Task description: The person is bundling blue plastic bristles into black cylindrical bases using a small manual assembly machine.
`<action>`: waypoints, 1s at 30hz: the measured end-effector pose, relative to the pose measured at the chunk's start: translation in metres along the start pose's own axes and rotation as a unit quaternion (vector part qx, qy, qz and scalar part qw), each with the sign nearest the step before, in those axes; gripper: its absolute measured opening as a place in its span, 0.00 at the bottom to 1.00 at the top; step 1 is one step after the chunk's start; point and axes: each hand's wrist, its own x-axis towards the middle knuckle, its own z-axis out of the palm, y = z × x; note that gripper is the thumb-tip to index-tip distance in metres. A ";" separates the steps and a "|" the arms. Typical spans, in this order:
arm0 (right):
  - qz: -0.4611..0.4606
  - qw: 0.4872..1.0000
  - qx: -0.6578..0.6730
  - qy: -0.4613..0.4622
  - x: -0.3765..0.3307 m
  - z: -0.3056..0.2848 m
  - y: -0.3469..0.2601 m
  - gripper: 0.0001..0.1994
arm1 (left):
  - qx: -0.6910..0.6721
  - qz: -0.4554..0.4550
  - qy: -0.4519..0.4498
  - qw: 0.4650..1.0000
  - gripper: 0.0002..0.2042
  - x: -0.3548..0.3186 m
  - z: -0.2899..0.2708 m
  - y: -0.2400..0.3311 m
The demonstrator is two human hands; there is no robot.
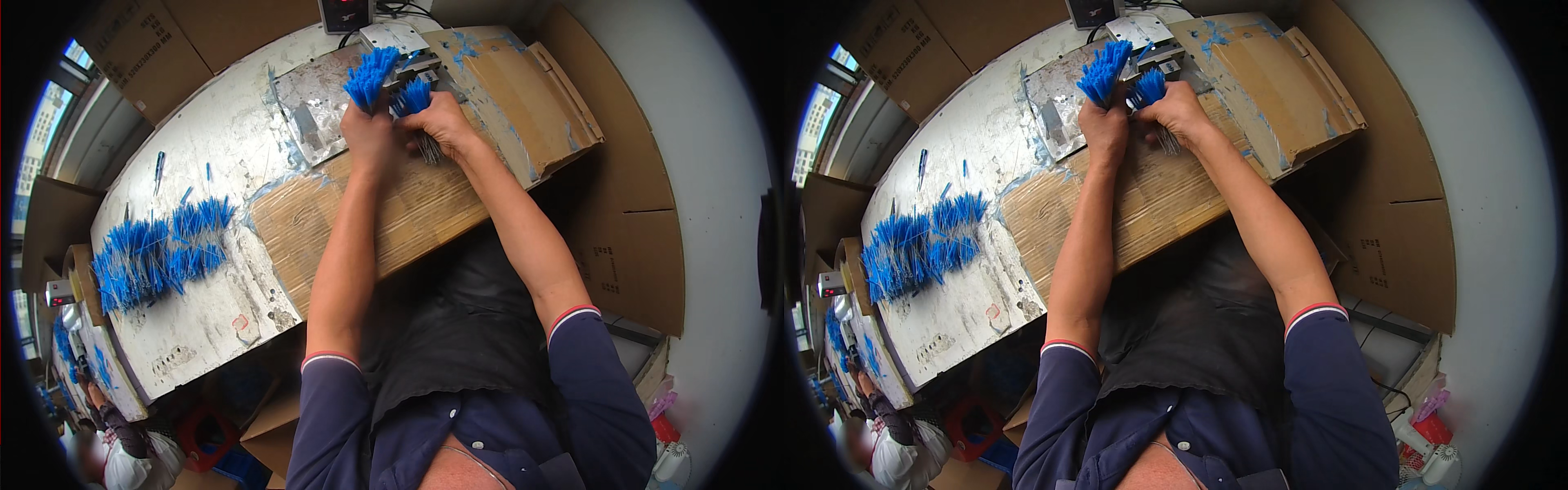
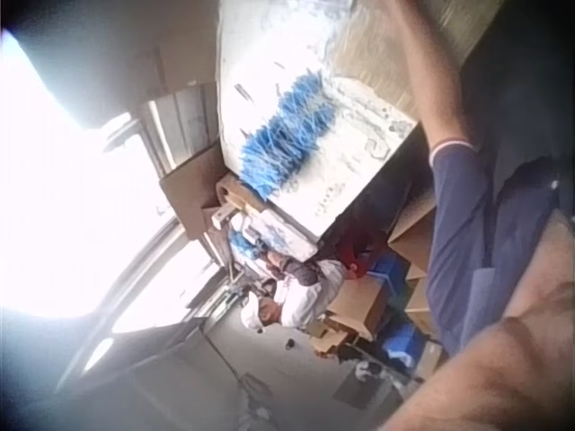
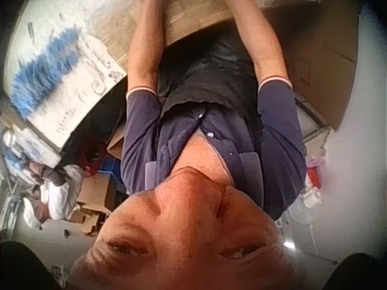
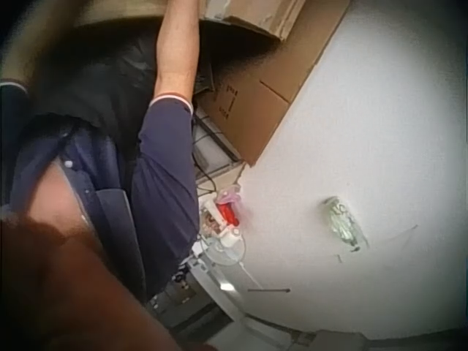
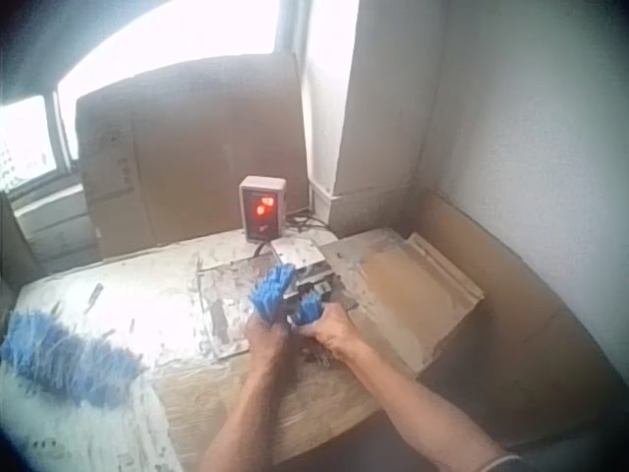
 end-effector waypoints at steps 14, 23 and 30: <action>0.001 0.990 0.126 0.062 0.008 -0.014 0.018 0.07 | 0.006 0.004 0.030 1.000 0.07 0.003 0.001 -0.007; 0.036 0.982 0.093 0.158 0.040 -0.023 0.009 0.05 | -0.038 -0.003 0.073 0.997 0.07 0.005 0.002 -0.007; 0.054 0.978 0.109 0.172 0.045 -0.022 0.006 0.05 | -0.006 0.017 0.087 0.996 0.06 0.009 -0.002 -0.017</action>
